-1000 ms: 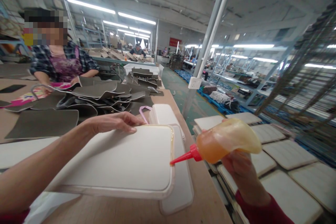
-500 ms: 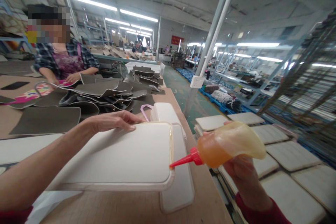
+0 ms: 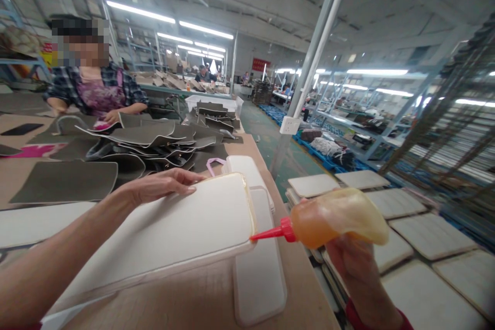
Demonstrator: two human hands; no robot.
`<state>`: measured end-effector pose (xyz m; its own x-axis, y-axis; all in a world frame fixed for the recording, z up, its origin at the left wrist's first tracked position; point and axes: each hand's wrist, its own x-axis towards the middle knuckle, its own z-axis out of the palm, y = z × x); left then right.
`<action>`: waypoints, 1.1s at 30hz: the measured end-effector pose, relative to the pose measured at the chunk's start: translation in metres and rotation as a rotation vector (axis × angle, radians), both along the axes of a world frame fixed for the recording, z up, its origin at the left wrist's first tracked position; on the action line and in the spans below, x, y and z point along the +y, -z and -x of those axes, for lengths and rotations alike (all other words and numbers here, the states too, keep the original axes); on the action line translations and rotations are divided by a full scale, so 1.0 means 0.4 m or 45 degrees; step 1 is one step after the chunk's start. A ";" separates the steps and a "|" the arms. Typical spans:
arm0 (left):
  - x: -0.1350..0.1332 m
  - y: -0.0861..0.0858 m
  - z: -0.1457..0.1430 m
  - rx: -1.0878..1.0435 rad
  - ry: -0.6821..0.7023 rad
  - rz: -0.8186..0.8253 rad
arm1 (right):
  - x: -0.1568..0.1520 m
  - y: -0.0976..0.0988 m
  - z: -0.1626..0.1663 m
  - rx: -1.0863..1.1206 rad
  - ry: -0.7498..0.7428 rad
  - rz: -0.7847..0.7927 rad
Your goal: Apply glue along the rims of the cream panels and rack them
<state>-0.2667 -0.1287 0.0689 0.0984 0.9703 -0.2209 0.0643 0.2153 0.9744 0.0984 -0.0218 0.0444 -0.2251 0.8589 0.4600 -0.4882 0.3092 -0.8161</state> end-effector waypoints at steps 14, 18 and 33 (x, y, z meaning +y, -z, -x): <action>-0.009 0.081 -0.055 -0.276 -0.257 -0.071 | 0.000 0.042 0.029 0.247 0.434 -0.136; -0.013 0.111 -0.079 -0.321 -0.366 -0.079 | 0.010 0.046 0.031 0.233 0.510 -0.162; -0.037 0.151 -0.125 -0.327 -0.491 -0.064 | 0.018 0.052 0.029 0.229 0.339 -0.118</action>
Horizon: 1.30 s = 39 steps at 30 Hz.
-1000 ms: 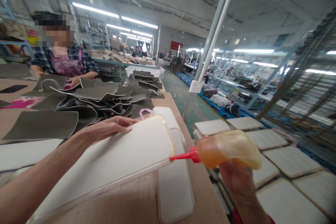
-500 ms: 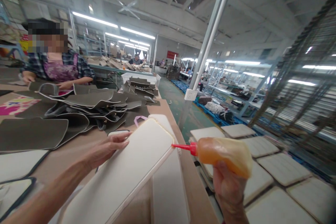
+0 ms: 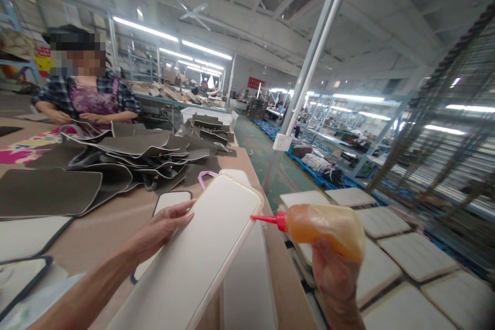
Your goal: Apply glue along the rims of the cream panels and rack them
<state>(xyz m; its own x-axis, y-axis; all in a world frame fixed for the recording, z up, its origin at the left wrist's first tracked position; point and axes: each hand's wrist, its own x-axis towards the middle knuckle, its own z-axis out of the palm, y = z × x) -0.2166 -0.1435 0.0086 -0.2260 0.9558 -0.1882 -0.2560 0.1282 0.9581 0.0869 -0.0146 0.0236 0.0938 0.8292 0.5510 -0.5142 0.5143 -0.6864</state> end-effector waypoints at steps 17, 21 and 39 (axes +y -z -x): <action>-0.004 -0.007 -0.008 -0.050 -0.108 0.017 | 0.003 0.017 -0.005 -0.236 0.003 -0.063; 0.002 -0.004 -0.003 -0.081 -0.120 0.015 | 0.001 0.023 0.000 -0.121 -0.085 0.002; 0.037 -0.035 -0.002 -0.196 -0.198 0.020 | -0.023 0.021 0.015 -0.114 -0.094 -0.002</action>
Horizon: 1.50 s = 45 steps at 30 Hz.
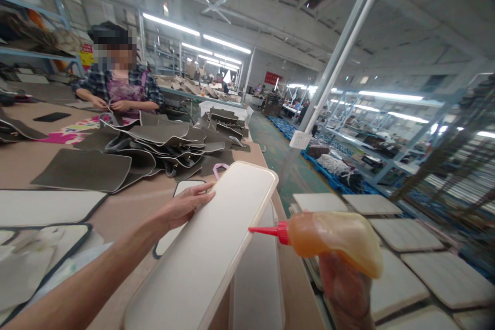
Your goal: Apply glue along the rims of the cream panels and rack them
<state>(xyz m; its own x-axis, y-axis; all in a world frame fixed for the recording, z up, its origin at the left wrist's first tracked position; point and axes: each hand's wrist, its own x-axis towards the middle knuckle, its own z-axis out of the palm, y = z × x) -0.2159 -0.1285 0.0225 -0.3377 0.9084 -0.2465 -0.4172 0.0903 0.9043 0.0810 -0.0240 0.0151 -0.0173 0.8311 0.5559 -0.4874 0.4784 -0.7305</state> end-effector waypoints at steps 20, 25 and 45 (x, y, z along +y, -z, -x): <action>0.039 -0.010 0.026 0.022 0.062 -0.100 | -0.012 -0.004 0.015 -0.009 -0.088 0.002; 0.050 -0.011 0.033 0.031 0.070 -0.104 | -0.023 -0.008 0.014 -0.052 -0.037 0.023; 0.095 -0.014 0.051 -0.011 0.061 -0.126 | -0.043 0.013 0.011 -0.030 -0.099 0.159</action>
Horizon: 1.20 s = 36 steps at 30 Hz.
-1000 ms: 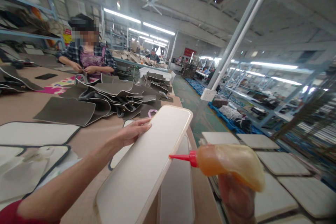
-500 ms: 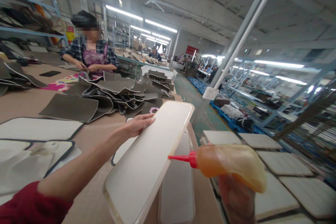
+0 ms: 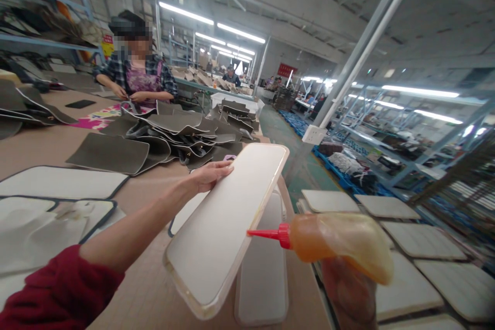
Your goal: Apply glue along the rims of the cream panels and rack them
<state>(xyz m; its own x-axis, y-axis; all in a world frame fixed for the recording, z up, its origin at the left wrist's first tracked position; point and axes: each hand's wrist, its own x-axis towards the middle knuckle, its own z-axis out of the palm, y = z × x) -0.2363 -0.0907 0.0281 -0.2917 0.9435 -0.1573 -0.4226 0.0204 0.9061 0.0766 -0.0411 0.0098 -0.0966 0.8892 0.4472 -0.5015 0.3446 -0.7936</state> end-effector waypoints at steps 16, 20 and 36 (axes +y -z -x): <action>0.028 -0.004 0.030 -0.013 -0.090 0.075 | -0.023 0.019 -0.005 -0.118 -0.058 0.023; 0.032 -0.004 0.036 -0.016 -0.111 0.081 | -0.030 0.031 -0.003 -0.112 -0.084 0.032; 0.035 -0.006 0.051 0.018 -0.350 0.108 | -0.086 0.032 -0.003 -0.137 -0.234 0.090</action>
<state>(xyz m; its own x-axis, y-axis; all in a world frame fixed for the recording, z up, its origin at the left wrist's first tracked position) -0.2569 -0.0768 0.0306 -0.5374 0.8125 -0.2260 -0.4098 -0.0175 0.9120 0.0779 -0.0756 -0.0028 -0.3038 0.8809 0.3629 -0.4621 0.1968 -0.8647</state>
